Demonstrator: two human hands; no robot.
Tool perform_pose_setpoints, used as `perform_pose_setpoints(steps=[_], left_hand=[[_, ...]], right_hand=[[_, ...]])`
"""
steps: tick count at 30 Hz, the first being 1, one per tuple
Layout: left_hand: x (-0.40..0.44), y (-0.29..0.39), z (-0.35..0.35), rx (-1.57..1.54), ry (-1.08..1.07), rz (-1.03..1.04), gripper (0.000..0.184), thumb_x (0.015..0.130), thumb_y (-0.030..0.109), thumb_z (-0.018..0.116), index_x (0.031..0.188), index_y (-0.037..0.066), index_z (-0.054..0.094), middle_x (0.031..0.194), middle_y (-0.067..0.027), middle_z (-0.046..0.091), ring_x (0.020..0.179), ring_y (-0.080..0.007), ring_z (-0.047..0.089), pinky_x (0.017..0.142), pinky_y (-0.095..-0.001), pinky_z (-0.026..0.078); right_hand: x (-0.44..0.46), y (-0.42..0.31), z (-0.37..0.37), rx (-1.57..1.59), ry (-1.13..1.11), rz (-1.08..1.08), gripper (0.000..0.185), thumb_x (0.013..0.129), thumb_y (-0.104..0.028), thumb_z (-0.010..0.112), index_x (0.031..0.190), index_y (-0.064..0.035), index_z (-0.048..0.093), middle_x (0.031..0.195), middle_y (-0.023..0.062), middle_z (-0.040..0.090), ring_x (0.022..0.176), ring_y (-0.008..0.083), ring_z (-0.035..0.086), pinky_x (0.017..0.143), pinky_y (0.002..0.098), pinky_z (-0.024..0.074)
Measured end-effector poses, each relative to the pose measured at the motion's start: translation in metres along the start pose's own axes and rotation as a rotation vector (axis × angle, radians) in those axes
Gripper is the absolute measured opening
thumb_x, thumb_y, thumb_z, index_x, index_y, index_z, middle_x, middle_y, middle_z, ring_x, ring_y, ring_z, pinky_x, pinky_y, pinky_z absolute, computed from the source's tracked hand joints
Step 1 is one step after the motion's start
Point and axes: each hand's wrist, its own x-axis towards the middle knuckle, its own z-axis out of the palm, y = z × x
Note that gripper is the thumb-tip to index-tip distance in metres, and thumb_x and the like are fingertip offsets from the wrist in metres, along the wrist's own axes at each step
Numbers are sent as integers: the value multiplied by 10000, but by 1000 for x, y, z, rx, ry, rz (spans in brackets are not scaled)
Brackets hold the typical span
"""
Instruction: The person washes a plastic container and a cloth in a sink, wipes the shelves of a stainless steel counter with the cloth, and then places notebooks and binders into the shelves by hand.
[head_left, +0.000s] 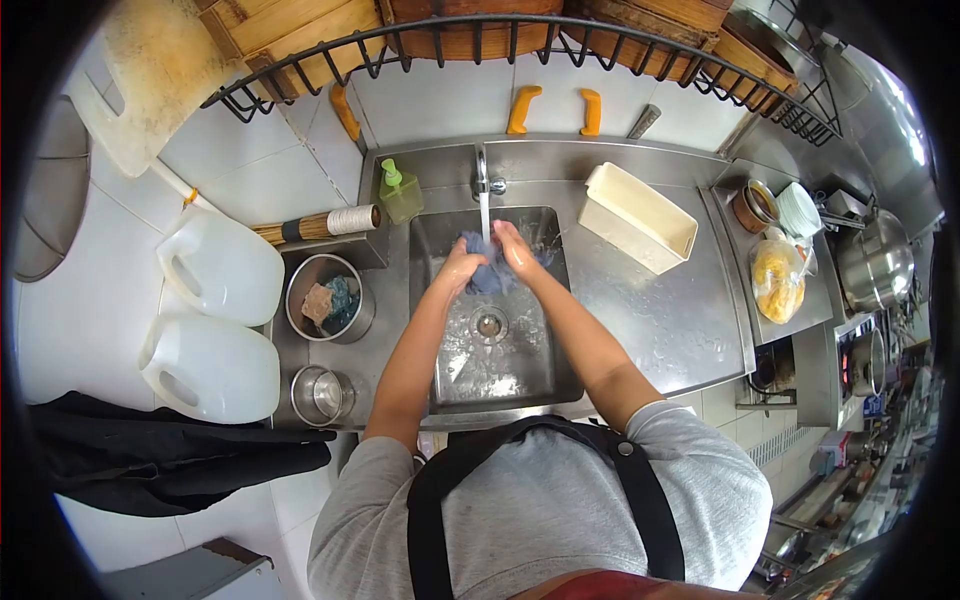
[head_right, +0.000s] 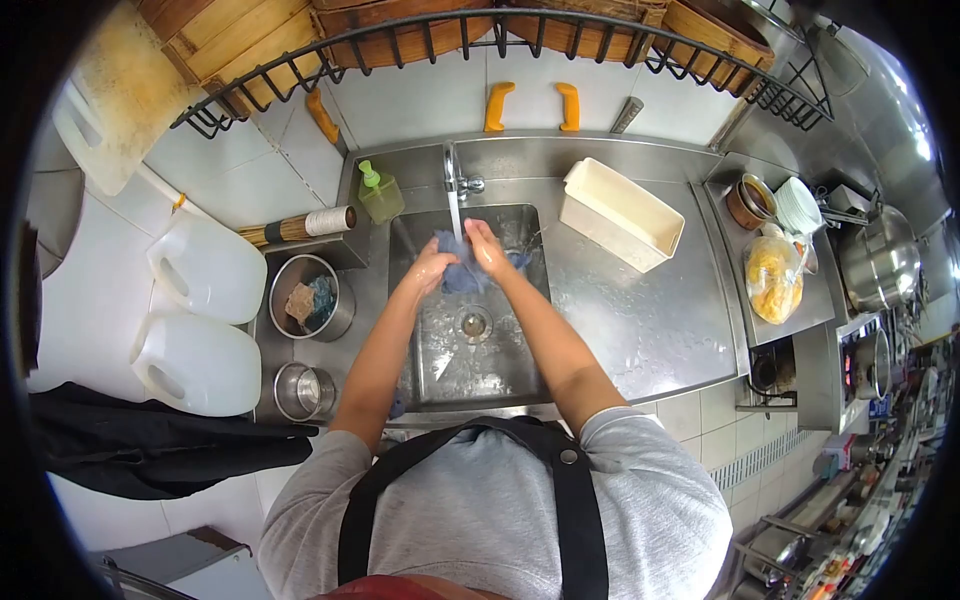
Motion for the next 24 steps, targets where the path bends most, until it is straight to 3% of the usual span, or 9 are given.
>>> perform_pose_setpoints(steps=[2, 6, 11, 13, 15, 17, 19, 21, 24], left_hand=[[7, -1, -2, 215, -5, 260, 370, 640, -9, 661, 989, 11, 537, 806, -77, 609, 787, -176, 582, 725, -297, 461], [18, 9, -14, 624, -209, 462, 544, 588, 69, 755, 1044, 38, 460, 772, -48, 588, 712, -101, 532, 657, -255, 436], [-13, 52, -5, 853, 64, 477, 365, 656, 107, 738, 856, 50, 438, 687, -8, 547, 617, -66, 503, 544, -237, 411], [-6, 51, -22, 397, -253, 167, 361, 682, 187, 743, 887, 35, 487, 692, -11, 548, 611, -88, 483, 577, -269, 423], [-1, 44, -42, 491, -329, 182, 259, 747, 183, 694, 851, 22, 521, 747, 19, 565, 661, -67, 502, 615, -236, 427], [-9, 52, -44, 392, -384, 290, 169, 774, 129, 657, 854, 21, 556, 754, 33, 570, 677, -58, 511, 634, -204, 421], [-1, 61, -39, 438, -439, 290, 160, 778, 122, 651, 879, 37, 562, 847, 24, 570, 778, -54, 509, 693, -209, 415], [-1, 73, -19, 250, -273, 458, 150, 768, 111, 658, 863, 29, 575, 774, 26, 574, 716, -47, 502, 654, -203, 414], [2, 70, -21, 355, -241, 462, 162, 759, 150, 673, 829, 31, 588, 760, 29, 578, 709, -45, 505, 657, -211, 420]], right_hand=[[1, -8, 2, -116, -104, -70, 490, 824, -419, 544, 1103, -18, 500, 1001, 88, 564, 919, 161, 517, 812, 286, 405], [2, -28, -3, -259, -297, -204, 377, 808, -368, 592, 954, -19, 590, 859, 38, 610, 785, 120, 546, 715, 263, 437], [-9, -61, -6, -525, -61, -277, 309, 851, -306, 527, 851, -5, 600, 762, 81, 625, 704, 159, 579, 666, 313, 456], [3, -49, -6, -243, -98, -367, 251, 868, -240, 496, 921, -2, 553, 782, 95, 612, 664, 202, 586, 642, 333, 463], [0, -60, -8, 447, 31, -349, 268, 876, -193, 474, 1064, -3, 465, 893, 120, 591, 678, 239, 598, 658, 323, 468], [3, -56, -17, 367, 80, -308, 369, 872, -201, 474, 1171, -13, 365, 990, 135, 553, 770, 273, 602, 730, 321, 465], [7, -43, -17, -404, 211, -808, 393, 857, -258, 507, 1160, -27, 408, 1061, 138, 536, 851, 280, 591, 791, 341, 450], [-39, -76, -19, -697, -338, -286, 412, 810, -376, 568, 1018, -20, 552, 1097, 143, 558, 916, 277, 579, 804, 371, 435], [-41, -87, -14, -972, -487, -153, 365, 833, -344, 545, 1019, -31, 574, 1040, 143, 583, 913, 275, 583, 798, 371, 439]])
